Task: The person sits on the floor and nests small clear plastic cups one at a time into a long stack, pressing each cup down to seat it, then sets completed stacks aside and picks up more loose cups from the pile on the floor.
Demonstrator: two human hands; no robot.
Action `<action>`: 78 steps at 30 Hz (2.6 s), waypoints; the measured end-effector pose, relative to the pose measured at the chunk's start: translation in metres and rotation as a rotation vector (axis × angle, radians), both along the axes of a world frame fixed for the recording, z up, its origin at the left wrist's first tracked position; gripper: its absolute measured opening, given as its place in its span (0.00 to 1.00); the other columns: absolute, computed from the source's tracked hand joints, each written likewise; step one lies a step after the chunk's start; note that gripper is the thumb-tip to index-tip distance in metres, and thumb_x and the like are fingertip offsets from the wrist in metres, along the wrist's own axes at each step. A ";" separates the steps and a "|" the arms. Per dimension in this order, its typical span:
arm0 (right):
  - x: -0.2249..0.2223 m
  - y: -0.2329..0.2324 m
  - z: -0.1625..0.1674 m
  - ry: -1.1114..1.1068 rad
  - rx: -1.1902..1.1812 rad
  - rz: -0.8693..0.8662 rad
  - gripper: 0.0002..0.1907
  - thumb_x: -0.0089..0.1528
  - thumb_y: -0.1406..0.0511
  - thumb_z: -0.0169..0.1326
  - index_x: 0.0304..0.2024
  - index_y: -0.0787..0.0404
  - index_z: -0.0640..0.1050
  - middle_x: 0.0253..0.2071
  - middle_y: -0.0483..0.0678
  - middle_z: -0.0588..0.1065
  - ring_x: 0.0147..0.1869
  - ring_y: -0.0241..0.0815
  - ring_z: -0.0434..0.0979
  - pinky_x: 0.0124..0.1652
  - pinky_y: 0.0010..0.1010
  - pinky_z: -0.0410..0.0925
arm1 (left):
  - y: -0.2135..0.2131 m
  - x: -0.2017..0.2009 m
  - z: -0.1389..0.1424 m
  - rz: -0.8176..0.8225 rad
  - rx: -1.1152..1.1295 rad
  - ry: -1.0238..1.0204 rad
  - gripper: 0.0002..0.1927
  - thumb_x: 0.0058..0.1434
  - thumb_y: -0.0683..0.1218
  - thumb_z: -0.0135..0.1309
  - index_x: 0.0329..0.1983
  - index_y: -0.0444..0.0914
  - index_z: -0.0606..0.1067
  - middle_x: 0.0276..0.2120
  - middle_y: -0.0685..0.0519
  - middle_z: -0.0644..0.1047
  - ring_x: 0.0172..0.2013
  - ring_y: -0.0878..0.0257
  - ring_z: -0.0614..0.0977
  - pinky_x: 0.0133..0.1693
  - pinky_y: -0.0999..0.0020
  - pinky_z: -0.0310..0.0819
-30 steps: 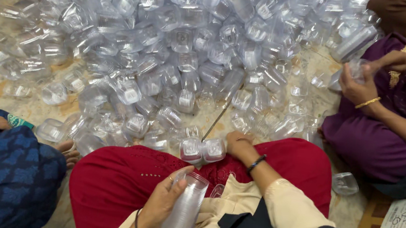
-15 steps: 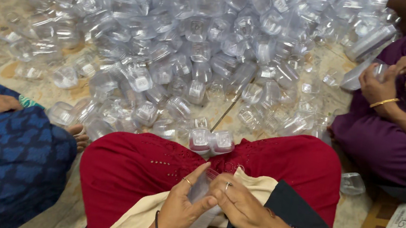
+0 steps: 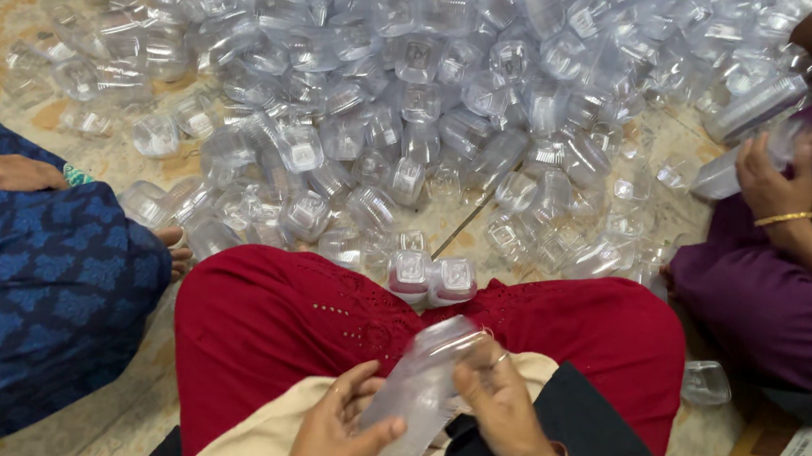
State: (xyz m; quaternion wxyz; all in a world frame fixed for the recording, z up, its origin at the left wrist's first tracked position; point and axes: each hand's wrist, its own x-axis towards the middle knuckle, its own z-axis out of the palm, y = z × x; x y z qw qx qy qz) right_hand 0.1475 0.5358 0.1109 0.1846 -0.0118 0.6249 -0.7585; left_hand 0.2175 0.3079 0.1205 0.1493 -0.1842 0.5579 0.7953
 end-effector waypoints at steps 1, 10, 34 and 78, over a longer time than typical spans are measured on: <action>0.002 -0.001 -0.001 0.011 0.032 0.045 0.13 0.65 0.62 0.54 0.50 0.60 0.73 0.43 0.43 0.75 0.47 0.32 0.74 0.48 0.27 0.71 | 0.002 0.000 0.001 -0.072 -0.137 0.044 0.50 0.43 0.51 0.73 0.67 0.31 0.64 0.54 0.40 0.77 0.55 0.51 0.81 0.56 0.59 0.76; -0.019 0.024 0.044 0.166 0.344 0.376 0.20 0.65 0.59 0.58 0.54 0.66 0.74 0.45 0.47 0.74 0.45 0.35 0.74 0.44 0.30 0.70 | 0.014 -0.021 0.031 -0.181 -0.382 0.222 0.45 0.44 0.48 0.73 0.66 0.33 0.69 0.51 0.45 0.82 0.51 0.60 0.84 0.54 0.67 0.76; 0.000 0.011 0.006 0.294 0.015 0.286 0.26 0.59 0.74 0.65 0.59 0.71 0.75 0.46 0.49 0.79 0.48 0.37 0.79 0.46 0.28 0.73 | -0.035 -0.003 0.003 -0.028 0.584 0.031 0.34 0.55 0.48 0.59 0.63 0.27 0.66 0.51 0.39 0.79 0.51 0.51 0.81 0.54 0.54 0.74; -0.007 -0.046 0.041 -0.411 -0.508 0.288 0.10 0.70 0.64 0.48 0.51 0.62 0.73 0.48 0.49 0.77 0.52 0.41 0.77 0.53 0.37 0.71 | -0.036 -0.010 0.012 0.005 -0.465 0.634 0.43 0.61 0.53 0.64 0.73 0.32 0.60 0.70 0.41 0.67 0.68 0.52 0.73 0.69 0.60 0.64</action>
